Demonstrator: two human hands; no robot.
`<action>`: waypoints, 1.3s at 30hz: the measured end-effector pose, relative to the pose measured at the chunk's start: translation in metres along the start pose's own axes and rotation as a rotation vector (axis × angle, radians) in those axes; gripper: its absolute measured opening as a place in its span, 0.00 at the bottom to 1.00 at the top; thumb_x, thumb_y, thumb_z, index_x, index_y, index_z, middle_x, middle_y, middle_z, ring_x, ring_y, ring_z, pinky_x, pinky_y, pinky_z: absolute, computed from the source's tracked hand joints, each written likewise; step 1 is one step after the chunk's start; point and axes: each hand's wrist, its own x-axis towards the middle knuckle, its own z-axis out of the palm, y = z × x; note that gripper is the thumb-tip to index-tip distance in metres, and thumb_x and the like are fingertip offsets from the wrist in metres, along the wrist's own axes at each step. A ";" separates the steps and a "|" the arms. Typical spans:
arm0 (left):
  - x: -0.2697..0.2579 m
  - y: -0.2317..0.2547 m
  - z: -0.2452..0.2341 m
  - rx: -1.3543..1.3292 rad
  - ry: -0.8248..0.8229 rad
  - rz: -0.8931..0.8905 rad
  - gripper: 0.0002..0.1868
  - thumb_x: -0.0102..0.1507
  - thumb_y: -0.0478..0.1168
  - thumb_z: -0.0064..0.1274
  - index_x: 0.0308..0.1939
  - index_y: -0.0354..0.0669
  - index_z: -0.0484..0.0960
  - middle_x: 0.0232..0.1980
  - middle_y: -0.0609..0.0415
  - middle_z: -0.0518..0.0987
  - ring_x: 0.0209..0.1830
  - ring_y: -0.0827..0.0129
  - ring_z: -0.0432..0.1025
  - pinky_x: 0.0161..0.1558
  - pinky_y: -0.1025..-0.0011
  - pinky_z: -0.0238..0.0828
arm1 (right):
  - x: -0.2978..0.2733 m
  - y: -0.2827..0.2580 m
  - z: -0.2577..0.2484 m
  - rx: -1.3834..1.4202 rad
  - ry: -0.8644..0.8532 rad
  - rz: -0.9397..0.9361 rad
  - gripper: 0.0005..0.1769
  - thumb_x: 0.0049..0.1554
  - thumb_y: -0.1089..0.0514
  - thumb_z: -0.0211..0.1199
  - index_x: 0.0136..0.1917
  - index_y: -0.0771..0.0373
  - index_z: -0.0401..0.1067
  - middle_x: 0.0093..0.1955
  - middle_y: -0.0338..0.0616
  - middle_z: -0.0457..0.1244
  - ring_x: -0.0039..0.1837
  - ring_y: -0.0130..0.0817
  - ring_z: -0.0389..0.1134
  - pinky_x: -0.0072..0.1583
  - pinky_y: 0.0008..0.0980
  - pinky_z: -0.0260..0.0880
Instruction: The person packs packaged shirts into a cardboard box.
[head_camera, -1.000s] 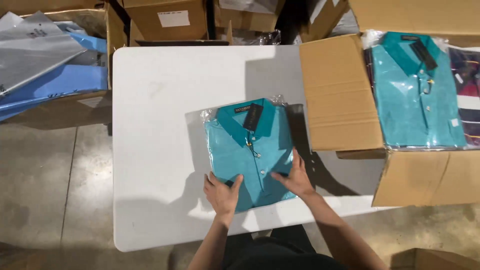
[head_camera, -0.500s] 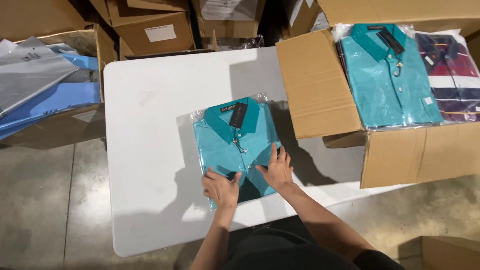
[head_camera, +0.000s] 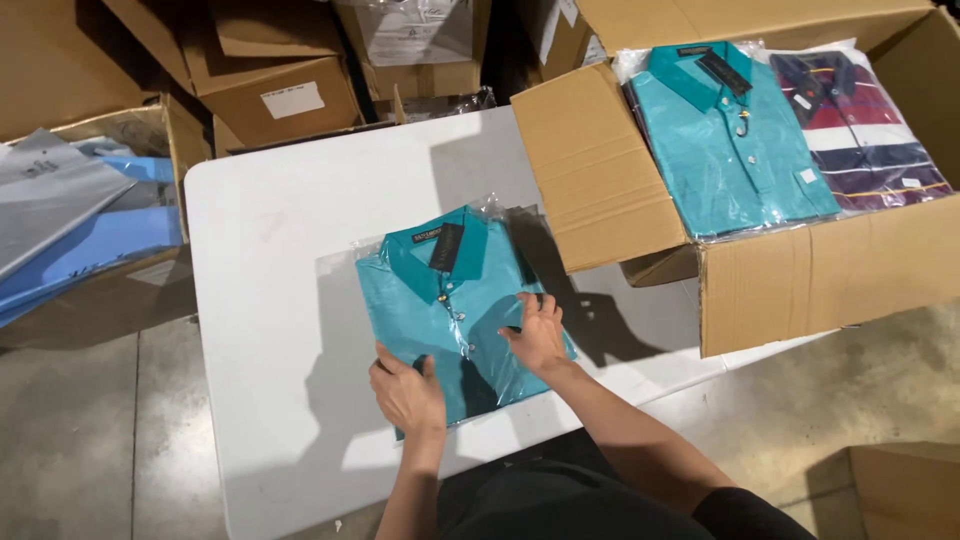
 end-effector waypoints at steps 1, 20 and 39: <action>0.002 0.001 -0.005 -0.001 -0.002 0.010 0.44 0.63 0.45 0.60 0.74 0.31 0.52 0.59 0.40 0.65 0.58 0.47 0.67 0.55 0.54 0.72 | -0.002 -0.006 0.001 0.003 0.008 0.006 0.38 0.55 0.44 0.71 0.70 0.51 0.54 0.68 0.49 0.47 0.72 0.56 0.54 0.67 0.53 0.67; -0.057 0.141 -0.045 -0.152 0.569 0.509 0.20 0.73 0.35 0.52 0.69 0.38 0.79 0.55 0.45 0.66 0.34 0.55 0.72 0.26 0.53 0.68 | -0.021 0.008 -0.147 -0.294 0.782 -0.641 0.46 0.47 0.83 0.53 0.78 0.67 0.56 0.82 0.66 0.48 0.52 0.51 0.58 0.52 0.46 0.64; -0.151 0.539 0.151 -0.537 -0.138 0.856 0.29 0.70 0.34 0.48 0.72 0.21 0.62 0.60 0.33 0.65 0.49 0.45 0.77 0.43 0.58 0.78 | 0.124 0.381 -0.462 -0.403 0.956 -0.401 0.42 0.39 0.76 0.58 0.67 0.59 0.77 0.74 0.57 0.61 0.60 0.52 0.64 0.63 0.45 0.66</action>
